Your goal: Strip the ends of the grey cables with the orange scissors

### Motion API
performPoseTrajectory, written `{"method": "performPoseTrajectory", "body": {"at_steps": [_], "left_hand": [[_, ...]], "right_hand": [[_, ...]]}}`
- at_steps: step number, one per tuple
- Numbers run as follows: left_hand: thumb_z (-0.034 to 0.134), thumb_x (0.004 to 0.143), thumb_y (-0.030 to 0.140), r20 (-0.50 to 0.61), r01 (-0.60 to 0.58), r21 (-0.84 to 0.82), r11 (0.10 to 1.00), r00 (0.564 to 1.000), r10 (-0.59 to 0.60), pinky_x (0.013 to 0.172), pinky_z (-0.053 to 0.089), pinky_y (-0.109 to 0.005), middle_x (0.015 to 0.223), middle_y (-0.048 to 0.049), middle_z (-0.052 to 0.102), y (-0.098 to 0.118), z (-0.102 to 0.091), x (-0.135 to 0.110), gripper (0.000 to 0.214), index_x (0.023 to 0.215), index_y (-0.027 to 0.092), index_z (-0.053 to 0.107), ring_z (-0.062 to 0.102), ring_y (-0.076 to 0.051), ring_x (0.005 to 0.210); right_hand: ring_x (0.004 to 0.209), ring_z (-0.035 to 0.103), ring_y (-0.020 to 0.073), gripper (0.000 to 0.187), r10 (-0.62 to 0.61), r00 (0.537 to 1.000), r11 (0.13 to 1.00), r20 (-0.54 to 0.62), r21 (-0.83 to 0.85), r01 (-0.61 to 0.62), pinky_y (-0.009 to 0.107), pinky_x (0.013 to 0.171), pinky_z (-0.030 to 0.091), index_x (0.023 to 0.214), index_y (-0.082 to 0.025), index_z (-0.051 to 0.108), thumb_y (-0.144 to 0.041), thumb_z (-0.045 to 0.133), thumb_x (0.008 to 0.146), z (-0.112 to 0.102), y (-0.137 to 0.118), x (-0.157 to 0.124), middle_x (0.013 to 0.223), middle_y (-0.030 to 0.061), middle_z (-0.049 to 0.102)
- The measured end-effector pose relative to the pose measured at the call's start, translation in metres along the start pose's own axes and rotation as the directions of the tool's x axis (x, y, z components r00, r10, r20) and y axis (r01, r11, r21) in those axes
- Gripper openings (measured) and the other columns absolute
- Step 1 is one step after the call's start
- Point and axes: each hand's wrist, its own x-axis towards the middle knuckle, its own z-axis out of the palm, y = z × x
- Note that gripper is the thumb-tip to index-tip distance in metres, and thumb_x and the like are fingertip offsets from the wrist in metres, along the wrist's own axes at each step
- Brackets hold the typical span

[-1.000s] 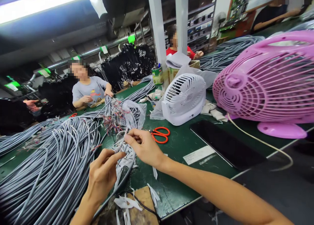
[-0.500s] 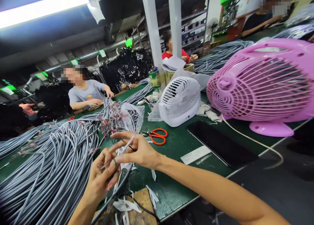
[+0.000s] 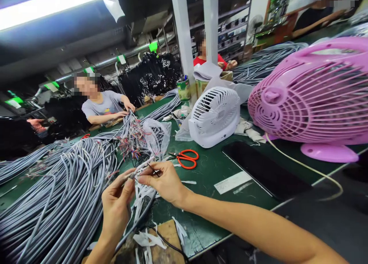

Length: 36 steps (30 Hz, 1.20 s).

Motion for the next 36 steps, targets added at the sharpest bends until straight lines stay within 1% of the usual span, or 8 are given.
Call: {"method": "performPoseTrajectory", "body": {"at_steps": [10, 12, 14, 16, 22, 28, 31, 36], "left_hand": [[0.078, 0.054, 0.041, -0.1, 0.041, -0.205, 0.978, 0.993, -0.063, 0.036, 0.016, -0.013, 0.05, 0.0077, 0.036, 0.009, 0.003, 0.007, 0.038, 0.076, 0.012, 0.07, 0.02, -0.001, 0.041], [0.077, 0.055, 0.042, -0.118, 0.032, -0.197, 0.98, 0.991, -0.056, 0.036, 0.014, -0.013, 0.049, 0.0088, 0.032, 0.012, 0.002, 0.01, 0.038, 0.075, 0.011, 0.069, 0.018, -0.001, 0.041], [0.076, 0.055, 0.045, -0.152, 0.011, -0.18, 0.984, 0.988, -0.039, 0.036, 0.013, -0.014, 0.049, 0.0097, 0.027, 0.013, -0.001, 0.011, 0.039, 0.075, 0.012, 0.068, 0.016, -0.002, 0.041], [0.074, 0.058, 0.046, -0.167, 0.0, -0.116, 0.993, 0.986, -0.02, 0.037, 0.013, -0.015, 0.048, 0.0098, 0.026, 0.013, -0.005, 0.012, 0.038, 0.072, 0.012, 0.066, 0.016, -0.002, 0.041], [0.066, 0.067, 0.042, 0.13, -0.035, 0.256, 0.966, 0.992, 0.001, 0.041, 0.017, -0.019, 0.046, 0.0069, 0.029, 0.005, -0.004, 0.006, 0.034, 0.054, 0.012, 0.058, 0.021, -0.005, 0.045], [0.066, 0.063, 0.031, 0.414, -0.013, 0.388, 0.922, 0.896, -0.162, 0.043, 0.025, -0.019, 0.046, 0.0047, 0.037, -0.002, 0.015, 0.003, 0.028, 0.046, 0.013, 0.052, 0.029, -0.007, 0.046], [0.067, 0.062, 0.027, 0.438, 0.027, 0.398, 0.917, 0.873, -0.216, 0.046, 0.033, -0.02, 0.052, 0.0024, 0.048, -0.007, 0.016, 0.004, 0.017, 0.056, 0.013, 0.06, 0.041, -0.01, 0.049], [0.077, 0.052, 0.026, 0.288, 0.011, 0.22, 0.975, 0.955, -0.076, 0.053, 0.043, -0.021, 0.069, -0.0004, 0.06, -0.004, 0.004, 0.008, 0.031, 0.078, 0.015, 0.065, 0.053, -0.013, 0.06]], "right_hand": [[0.046, 0.037, 0.0071, 0.023, -0.203, 0.948, 0.87, 0.243, -0.399, 0.289, 0.02, 0.043, 0.028, 0.055, -0.014, 0.057, -0.027, 0.062, 0.074, 0.006, 0.012, -0.021, 0.05, -0.0031, 0.047], [0.045, 0.039, 0.0074, 0.022, -0.305, 0.866, 0.789, 0.397, -0.403, 0.463, 0.021, 0.043, 0.029, 0.056, -0.015, 0.059, -0.024, 0.058, 0.076, 0.006, 0.014, -0.03, 0.05, -0.0023, 0.049], [0.045, 0.045, 0.008, 0.022, -0.418, 0.716, 0.688, 0.559, -0.32, 0.651, 0.021, 0.045, 0.032, 0.058, -0.016, 0.06, -0.022, 0.054, 0.078, 0.007, 0.016, -0.039, 0.052, -0.0007, 0.055], [0.047, 0.05, 0.0081, 0.018, -0.506, 0.638, 0.6, 0.58, -0.294, 0.743, 0.021, 0.049, 0.036, 0.064, -0.017, 0.061, -0.019, 0.052, 0.08, 0.006, 0.014, -0.042, 0.057, 0.0003, 0.061], [0.064, 0.061, 0.0125, 0.011, -0.51, 0.841, 0.633, 0.181, -0.582, 0.51, 0.021, 0.056, 0.045, 0.086, -0.014, 0.064, -0.02, 0.057, 0.081, -0.002, -0.006, -0.019, 0.078, 0.0057, 0.068], [0.051, 0.053, 0.0102, 0.026, -0.41, 0.88, 0.62, 0.239, -0.635, 0.461, 0.02, 0.051, 0.039, 0.056, -0.015, 0.059, -0.019, 0.056, 0.082, -0.005, -0.007, -0.011, 0.054, 0.0005, 0.06], [0.045, 0.043, 0.0076, 0.032, -0.334, 0.917, 0.651, 0.22, -0.649, 0.393, 0.019, 0.046, 0.032, 0.047, -0.014, 0.052, -0.016, 0.059, 0.078, -0.006, -0.005, -0.008, 0.046, -0.0029, 0.051], [0.048, 0.046, 0.0081, 0.025, -0.234, 0.92, 0.74, 0.315, -0.556, 0.378, 0.018, 0.048, 0.035, 0.055, -0.013, 0.058, -0.014, 0.054, 0.081, -0.01, -0.008, 0.0, 0.051, -0.0022, 0.054]]}}
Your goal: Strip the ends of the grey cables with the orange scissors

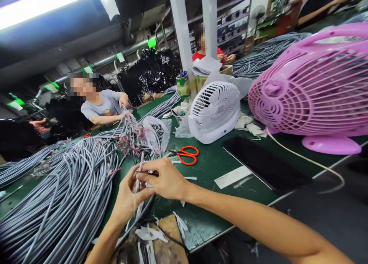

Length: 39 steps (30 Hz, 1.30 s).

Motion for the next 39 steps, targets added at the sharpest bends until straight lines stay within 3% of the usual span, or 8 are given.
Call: {"method": "performPoseTrajectory", "body": {"at_steps": [4, 8, 13, 18, 25, 31, 35, 39], "left_hand": [[0.077, 0.056, 0.033, -0.132, -0.098, -0.17, 0.981, 0.988, 0.076, 0.045, 0.041, -0.016, 0.067, 0.0005, 0.058, 0.004, -0.008, 0.001, 0.037, 0.088, 0.017, 0.067, 0.052, -0.009, 0.052], [0.073, 0.062, 0.034, -0.21, -0.201, -0.074, 0.977, 0.961, 0.181, 0.037, 0.033, -0.016, 0.052, 0.004, 0.048, 0.007, -0.008, -0.001, 0.022, 0.077, 0.017, 0.073, 0.041, -0.005, 0.039], [0.072, 0.064, 0.028, -0.237, -0.29, 0.059, 0.955, 0.925, 0.296, 0.04, 0.035, -0.018, 0.049, 0.0031, 0.048, 0.009, -0.01, -0.007, 0.016, 0.078, 0.019, 0.075, 0.043, -0.007, 0.041], [0.066, 0.072, 0.036, -0.26, -0.158, -0.094, 0.983, 0.957, 0.129, 0.036, 0.032, -0.018, 0.044, 0.0019, 0.051, 0.007, -0.008, -0.012, 0.023, 0.073, 0.014, 0.072, 0.043, -0.007, 0.036], [0.066, 0.069, 0.042, -0.347, -0.104, -0.233, 0.967, 0.938, 0.017, 0.027, 0.025, -0.015, 0.042, 0.0062, 0.048, 0.006, -0.005, -0.008, 0.03, 0.06, 0.014, 0.057, 0.036, -0.004, 0.026], [0.073, 0.062, 0.034, -0.437, -0.166, -0.221, 0.961, 0.898, 0.054, 0.049, 0.045, -0.017, 0.046, 0.0029, 0.054, 0.013, -0.015, 0.001, 0.025, 0.058, 0.013, 0.06, 0.053, -0.008, 0.045], [0.077, 0.054, 0.028, -0.373, -0.11, -0.483, 0.869, 0.923, -0.091, 0.038, 0.035, -0.013, 0.049, 0.0057, 0.047, 0.022, -0.02, 0.004, 0.026, 0.056, 0.012, 0.057, 0.04, -0.002, 0.039], [0.071, 0.065, 0.018, -0.352, -0.133, -0.687, 0.715, 0.921, -0.167, 0.037, 0.032, -0.009, 0.052, 0.0078, 0.043, 0.026, -0.046, 0.011, 0.017, 0.063, 0.013, 0.055, 0.036, 0.0, 0.039]], "right_hand": [[0.058, 0.053, 0.0111, 0.019, -0.15, 0.989, 0.986, -0.011, -0.075, 0.149, 0.02, 0.056, 0.04, 0.068, -0.014, 0.062, -0.005, 0.048, 0.077, -0.003, -0.001, -0.002, 0.063, 0.0017, 0.06], [0.056, 0.05, 0.0114, 0.019, -0.238, 0.97, 0.958, -0.046, -0.173, 0.227, 0.021, 0.055, 0.041, 0.077, -0.014, 0.061, -0.003, 0.047, 0.071, 0.0, -0.001, -0.006, 0.063, 0.0011, 0.056], [0.059, 0.051, 0.0119, 0.016, -0.335, 0.937, 0.927, -0.103, -0.214, 0.308, 0.021, 0.056, 0.042, 0.074, -0.015, 0.059, -0.005, 0.046, 0.071, 0.001, -0.002, -0.009, 0.066, 0.002, 0.056], [0.051, 0.046, 0.0099, 0.018, -0.405, 0.908, 0.894, -0.102, -0.254, 0.37, 0.02, 0.048, 0.038, 0.067, -0.015, 0.059, -0.005, 0.044, 0.069, 0.002, -0.002, -0.009, 0.057, -0.0004, 0.053], [0.047, 0.044, 0.009, 0.021, -0.437, 0.892, 0.873, -0.112, -0.292, 0.391, 0.019, 0.044, 0.035, 0.062, -0.015, 0.06, -0.006, 0.043, 0.071, 0.008, 0.0, -0.01, 0.051, -0.001, 0.051], [0.047, 0.047, 0.0093, 0.02, -0.417, 0.904, 0.884, -0.089, -0.271, 0.381, 0.019, 0.047, 0.038, 0.063, -0.016, 0.059, -0.006, 0.044, 0.072, 0.011, 0.004, -0.009, 0.051, -0.0006, 0.056], [0.046, 0.047, 0.0092, 0.021, -0.419, 0.903, 0.886, -0.099, -0.264, 0.382, 0.019, 0.047, 0.039, 0.063, -0.016, 0.06, -0.005, 0.044, 0.072, 0.012, 0.006, -0.008, 0.052, -0.0004, 0.056], [0.047, 0.049, 0.0096, 0.018, -0.385, 0.918, 0.909, -0.091, -0.21, 0.36, 0.02, 0.049, 0.04, 0.063, -0.017, 0.06, -0.007, 0.047, 0.072, 0.014, 0.008, -0.012, 0.052, -0.0008, 0.057]]}}
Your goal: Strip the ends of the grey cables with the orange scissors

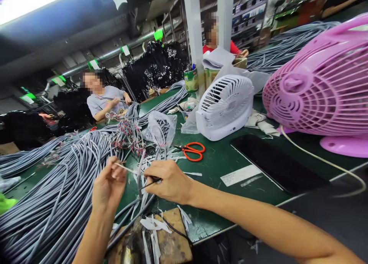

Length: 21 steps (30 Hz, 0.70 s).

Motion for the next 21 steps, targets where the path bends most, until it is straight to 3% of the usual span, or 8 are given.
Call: {"method": "performPoseTrajectory", "body": {"at_steps": [2, 4, 6, 8, 9, 14, 17, 21], "left_hand": [[0.069, 0.068, 0.016, -0.023, -0.165, -0.083, 0.983, 0.986, 0.163, 0.04, 0.033, -0.007, 0.052, 0.0088, 0.043, 0.01, -0.009, 0.009, 0.017, 0.062, 0.015, 0.053, 0.037, 0.001, 0.039], [0.072, 0.066, 0.025, 0.027, -0.245, 0.036, 0.969, 0.969, 0.244, 0.051, 0.043, -0.01, 0.062, 0.0052, 0.053, 0.014, -0.014, 0.013, 0.016, 0.067, 0.016, 0.059, 0.049, -0.002, 0.051], [0.079, 0.055, 0.027, 0.304, -0.124, 0.35, 0.929, 0.953, 0.013, 0.067, 0.05, -0.02, 0.084, -0.0035, 0.062, 0.009, -0.014, 0.008, 0.033, 0.083, 0.017, 0.066, 0.059, -0.012, 0.074], [0.085, 0.043, 0.017, 0.487, -0.065, 0.584, 0.809, 0.825, -0.286, 0.075, 0.05, -0.028, 0.102, -0.0087, 0.062, -0.001, -0.009, -0.003, 0.067, 0.106, 0.02, 0.064, 0.059, -0.019, 0.086], [0.084, 0.045, 0.015, 0.518, -0.081, 0.627, 0.775, 0.786, -0.338, 0.076, 0.05, -0.029, 0.107, -0.0091, 0.06, -0.007, -0.006, -0.009, 0.071, 0.112, 0.023, 0.062, 0.059, -0.02, 0.088], [0.069, 0.068, 0.026, 0.498, -0.404, 0.608, 0.684, 0.865, 0.068, 0.061, 0.046, -0.024, 0.081, -0.0072, 0.062, -0.02, 0.005, -0.024, 0.017, 0.083, 0.02, 0.075, 0.057, -0.018, 0.076], [0.07, 0.067, 0.027, 0.454, -0.472, 0.613, 0.634, 0.867, 0.207, 0.056, 0.043, -0.023, 0.07, -0.0053, 0.06, -0.009, 0.002, -0.024, 0.013, 0.075, 0.018, 0.076, 0.054, -0.015, 0.066], [0.071, 0.066, 0.036, 0.28, -0.453, 0.555, 0.698, 0.891, 0.356, 0.043, 0.032, -0.02, 0.062, -0.0029, 0.058, 0.004, -0.005, -0.022, 0.021, 0.064, 0.015, 0.072, 0.041, -0.008, 0.049]], "right_hand": [[0.048, 0.049, 0.0097, 0.016, 0.021, 1.0, 0.999, 0.0, 0.049, -0.021, 0.02, 0.049, 0.04, 0.062, -0.017, 0.059, -0.007, 0.049, 0.071, 0.002, -0.001, -0.002, 0.053, -0.0007, 0.056], [0.048, 0.049, 0.0099, 0.015, 0.068, 0.998, 0.994, 0.005, 0.08, -0.068, 0.02, 0.049, 0.04, 0.061, -0.017, 0.057, -0.007, 0.049, 0.069, 0.004, -0.002, -0.003, 0.055, -0.0005, 0.056], [0.049, 0.049, 0.01, 0.015, 0.131, 0.991, 0.989, 0.014, 0.07, -0.131, 0.02, 0.05, 0.04, 0.06, -0.017, 0.056, -0.006, 0.049, 0.069, 0.004, -0.002, -0.002, 0.056, -0.0006, 0.056], [0.05, 0.049, 0.0102, 0.017, 0.167, 0.986, 0.985, 0.012, 0.034, -0.168, 0.02, 0.052, 0.041, 0.058, -0.017, 0.054, -0.005, 0.049, 0.069, 0.004, -0.002, 0.0, 0.056, -0.0012, 0.055], [0.051, 0.05, 0.0103, 0.018, 0.172, 0.985, 0.985, 0.01, 0.016, -0.172, 0.02, 0.053, 0.041, 0.057, -0.017, 0.053, -0.006, 0.049, 0.069, 0.003, -0.002, 0.001, 0.055, -0.0014, 0.055], [0.053, 0.054, 0.0111, 0.017, 0.112, 0.994, 0.994, 0.005, 0.006, -0.113, 0.02, 0.053, 0.042, 0.059, -0.017, 0.057, -0.008, 0.049, 0.071, 0.0, 0.002, 0.003, 0.059, 0.0009, 0.061], [0.053, 0.054, 0.0111, 0.016, 0.177, 0.984, 0.983, 0.014, -0.049, -0.176, 0.02, 0.053, 0.042, 0.064, -0.016, 0.063, -0.009, 0.05, 0.07, -0.004, 0.018, 0.007, 0.058, 0.0008, 0.062], [0.048, 0.052, 0.0113, 0.018, 0.413, 0.911, 0.892, -0.012, -0.199, -0.407, 0.021, 0.051, 0.039, 0.054, -0.015, 0.064, -0.006, 0.051, 0.064, -0.012, 0.042, 0.019, 0.052, 0.0013, 0.062]]}}
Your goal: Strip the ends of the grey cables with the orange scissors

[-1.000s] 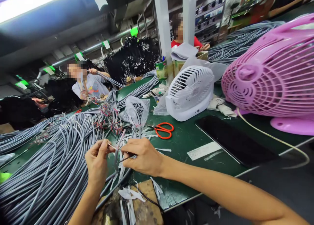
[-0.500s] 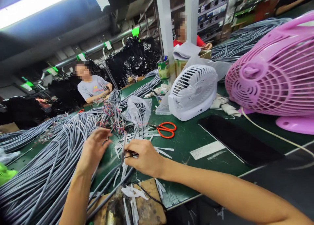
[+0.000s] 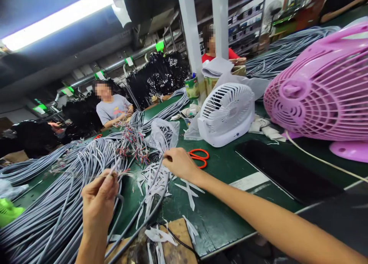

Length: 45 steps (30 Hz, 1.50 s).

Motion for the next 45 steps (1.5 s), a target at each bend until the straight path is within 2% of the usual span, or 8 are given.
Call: {"method": "performPoseTrajectory", "body": {"at_steps": [10, 16, 23, 29, 32, 36, 41, 45], "left_hand": [[0.064, 0.072, 0.033, 0.265, 0.02, 0.232, 0.973, 0.961, -0.083, 0.043, 0.035, -0.019, 0.056, -0.001, 0.051, -0.005, 0.022, -0.011, 0.025, 0.055, 0.016, 0.067, 0.043, -0.01, 0.05], [0.059, 0.078, 0.028, 0.373, -0.04, 0.248, 0.968, 0.926, -0.057, 0.047, 0.037, -0.019, 0.073, -0.0046, 0.062, -0.009, 0.021, -0.011, 0.02, 0.089, 0.02, 0.073, 0.049, -0.011, 0.055], [0.052, 0.083, 0.026, 0.498, -0.281, 0.337, 0.899, 0.863, 0.083, 0.045, 0.032, -0.021, 0.05, -0.0004, 0.052, -0.008, 0.022, -0.013, 0.027, 0.066, 0.014, 0.07, 0.044, -0.01, 0.048], [0.051, 0.083, 0.017, 0.498, -0.5, 0.395, 0.77, 0.821, 0.278, 0.043, 0.032, -0.019, 0.051, 0.0011, 0.053, -0.01, 0.021, -0.013, 0.019, 0.073, 0.015, 0.068, 0.045, -0.009, 0.044], [0.049, 0.083, 0.013, 0.48, -0.523, 0.49, 0.698, 0.83, 0.284, 0.046, 0.037, -0.018, 0.057, 0.0003, 0.056, -0.01, 0.02, -0.011, 0.019, 0.084, 0.015, 0.068, 0.05, -0.009, 0.049], [0.043, 0.083, 0.009, 0.591, -0.659, 0.54, 0.523, 0.74, 0.322, 0.042, 0.032, -0.019, 0.052, 0.0009, 0.05, -0.01, 0.021, -0.012, 0.026, 0.085, 0.014, 0.069, 0.045, -0.009, 0.043], [0.045, 0.082, 0.009, 0.621, -0.744, 0.48, 0.466, 0.663, 0.418, 0.04, 0.03, -0.019, 0.047, 0.0011, 0.047, -0.014, 0.025, -0.015, 0.024, 0.073, 0.013, 0.067, 0.04, -0.009, 0.04], [0.05, 0.08, 0.007, 0.498, -0.716, 0.469, 0.518, 0.698, 0.514, 0.045, 0.037, -0.018, 0.052, 0.0, 0.057, -0.012, 0.022, -0.015, 0.018, 0.083, 0.014, 0.067, 0.046, -0.009, 0.043]], "right_hand": [[0.053, 0.053, 0.0105, 0.031, 0.027, 0.993, 0.788, 0.117, 0.609, -0.093, 0.019, 0.048, 0.041, 0.075, -0.011, 0.066, -0.039, 0.053, 0.079, -0.011, -0.035, -0.012, 0.059, 0.0022, 0.06], [0.053, 0.05, 0.0099, 0.044, -0.043, 0.989, 0.842, 0.143, 0.538, -0.041, 0.021, 0.05, 0.039, 0.066, -0.011, 0.063, -0.048, 0.047, 0.084, -0.02, -0.03, -0.01, 0.058, 0.0022, 0.057], [0.046, 0.037, 0.0064, 0.044, -0.291, 0.948, 0.84, 0.13, 0.509, 0.189, 0.019, 0.044, 0.028, 0.052, -0.014, 0.051, -0.04, 0.045, 0.087, -0.021, -0.028, -0.011, 0.049, -0.0024, 0.043], [0.043, 0.026, 0.0057, 0.039, -0.138, 0.964, 0.891, 0.229, 0.455, 0.019, 0.019, 0.041, 0.022, 0.049, -0.017, 0.038, -0.027, 0.041, 0.087, -0.011, -0.026, -0.013, 0.047, -0.0065, 0.026], [0.045, 0.028, 0.0066, 0.037, -0.271, 0.95, 0.893, 0.157, 0.409, 0.187, 0.02, 0.044, 0.024, 0.049, -0.018, 0.036, -0.023, 0.042, 0.085, -0.01, -0.027, -0.017, 0.049, -0.0058, 0.028], [0.047, 0.031, 0.0073, 0.036, -0.408, 0.911, 0.853, 0.068, 0.382, 0.354, 0.021, 0.046, 0.025, 0.051, -0.017, 0.041, -0.025, 0.045, 0.086, -0.01, -0.029, -0.021, 0.051, -0.0044, 0.034], [0.045, 0.022, 0.0056, 0.048, -0.088, 0.983, 0.904, 0.162, 0.427, 0.011, 0.02, 0.042, 0.021, 0.046, -0.019, 0.026, -0.037, 0.043, 0.086, -0.003, -0.029, -0.016, 0.048, -0.0064, 0.021], [0.042, 0.028, 0.0054, 0.049, 0.006, 0.919, 0.865, 0.393, 0.459, -0.202, 0.019, 0.04, 0.021, 0.045, -0.017, 0.037, -0.046, 0.045, 0.083, 0.006, -0.025, -0.018, 0.043, -0.0054, 0.031]]}}
